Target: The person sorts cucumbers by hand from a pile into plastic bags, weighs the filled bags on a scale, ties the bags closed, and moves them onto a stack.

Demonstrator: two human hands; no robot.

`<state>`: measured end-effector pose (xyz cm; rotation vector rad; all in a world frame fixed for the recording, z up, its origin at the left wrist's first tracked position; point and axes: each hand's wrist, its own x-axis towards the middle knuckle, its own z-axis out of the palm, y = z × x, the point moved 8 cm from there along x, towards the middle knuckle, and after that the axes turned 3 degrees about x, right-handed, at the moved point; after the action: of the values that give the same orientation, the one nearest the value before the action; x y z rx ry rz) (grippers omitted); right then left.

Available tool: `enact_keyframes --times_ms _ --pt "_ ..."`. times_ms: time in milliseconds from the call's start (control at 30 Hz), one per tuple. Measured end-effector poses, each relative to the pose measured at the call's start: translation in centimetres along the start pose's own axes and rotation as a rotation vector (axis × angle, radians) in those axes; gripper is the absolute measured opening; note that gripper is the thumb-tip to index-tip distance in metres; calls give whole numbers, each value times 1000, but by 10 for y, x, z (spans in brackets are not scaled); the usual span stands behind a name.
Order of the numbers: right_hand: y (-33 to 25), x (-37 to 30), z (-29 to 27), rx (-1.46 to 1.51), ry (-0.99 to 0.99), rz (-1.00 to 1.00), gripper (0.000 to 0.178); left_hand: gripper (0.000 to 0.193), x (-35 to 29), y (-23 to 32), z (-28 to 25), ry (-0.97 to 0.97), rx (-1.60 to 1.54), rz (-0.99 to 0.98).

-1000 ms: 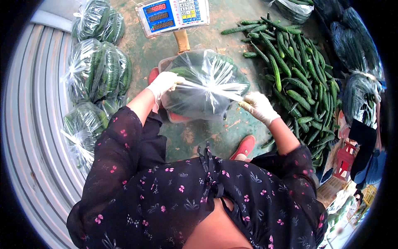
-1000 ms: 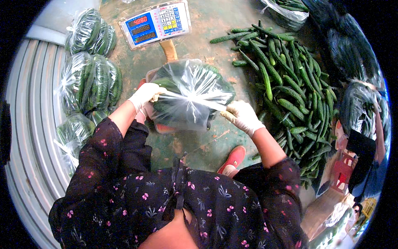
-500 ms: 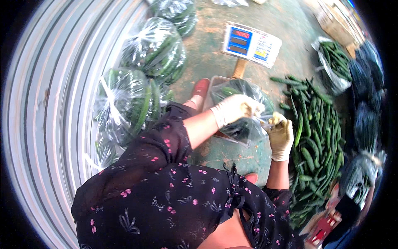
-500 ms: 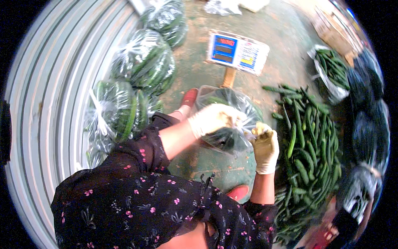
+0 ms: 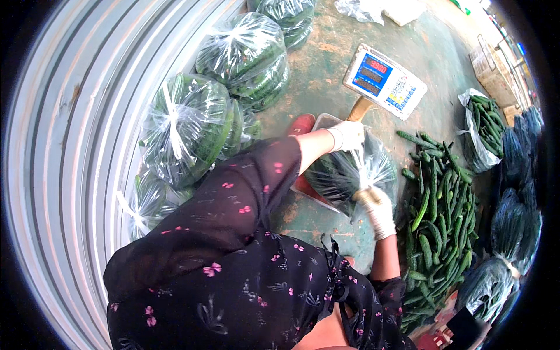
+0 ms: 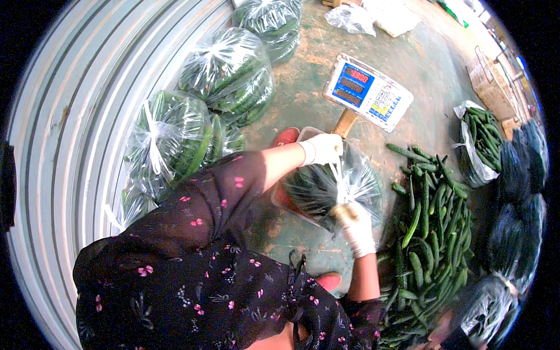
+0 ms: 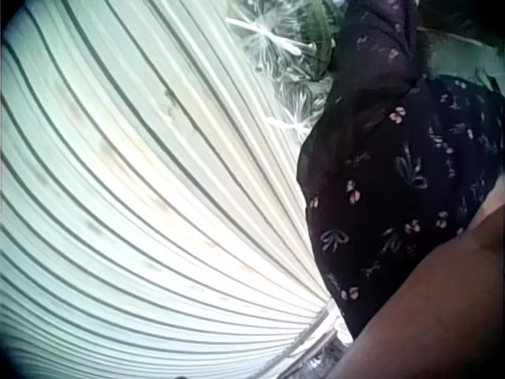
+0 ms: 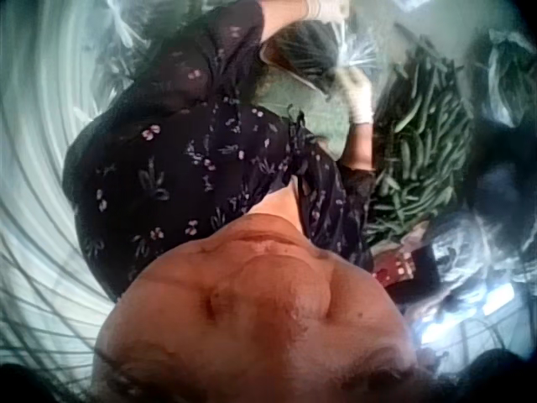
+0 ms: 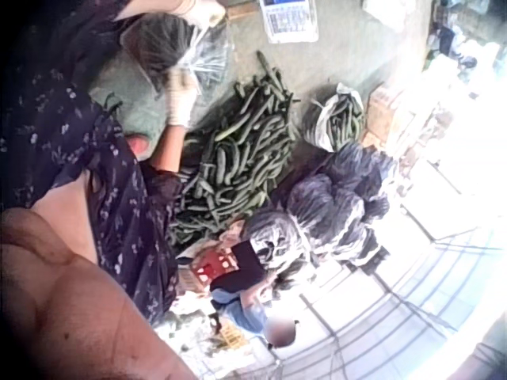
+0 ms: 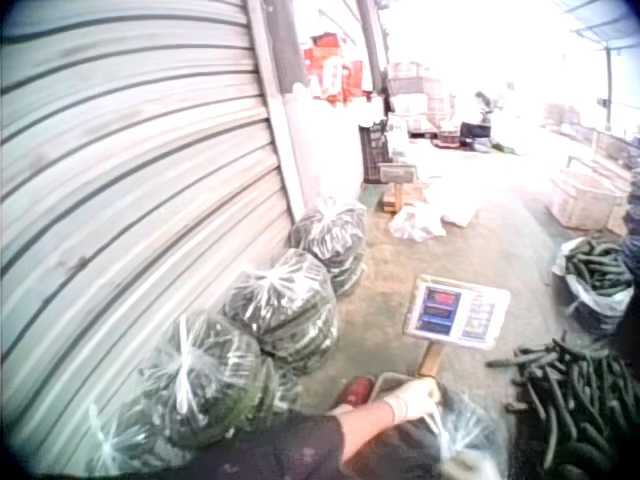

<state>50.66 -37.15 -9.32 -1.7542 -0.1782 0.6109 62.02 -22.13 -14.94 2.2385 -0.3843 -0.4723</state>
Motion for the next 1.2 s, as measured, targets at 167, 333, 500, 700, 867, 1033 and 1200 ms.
enact_keyframes --times_ms 167,333,500,700,867,1033,1200 --pt "1 -8 7 -156 -39 -30 8 20 38 -7 0 2 899 -29" --pt "0 -9 18 -369 -201 -319 20 19 41 -52 11 56 931 -182" --pt "21 -37 -5 -875 -156 -482 14 18 33 -30 -25 128 517 -468" --pt "28 -36 -5 -722 -168 -478 9 19 27 -46 -19 338 91 -478" --pt "15 -35 -12 -555 7 -458 5 18 20 -51 -30 309 3 -495" --pt "-9 -17 -38 239 80 -74 28 21 -20 -3 -12 -128 -657 -201" --pt "-32 3 2 719 -168 23 48 40 -56 76 29 -584 -1277 -59"
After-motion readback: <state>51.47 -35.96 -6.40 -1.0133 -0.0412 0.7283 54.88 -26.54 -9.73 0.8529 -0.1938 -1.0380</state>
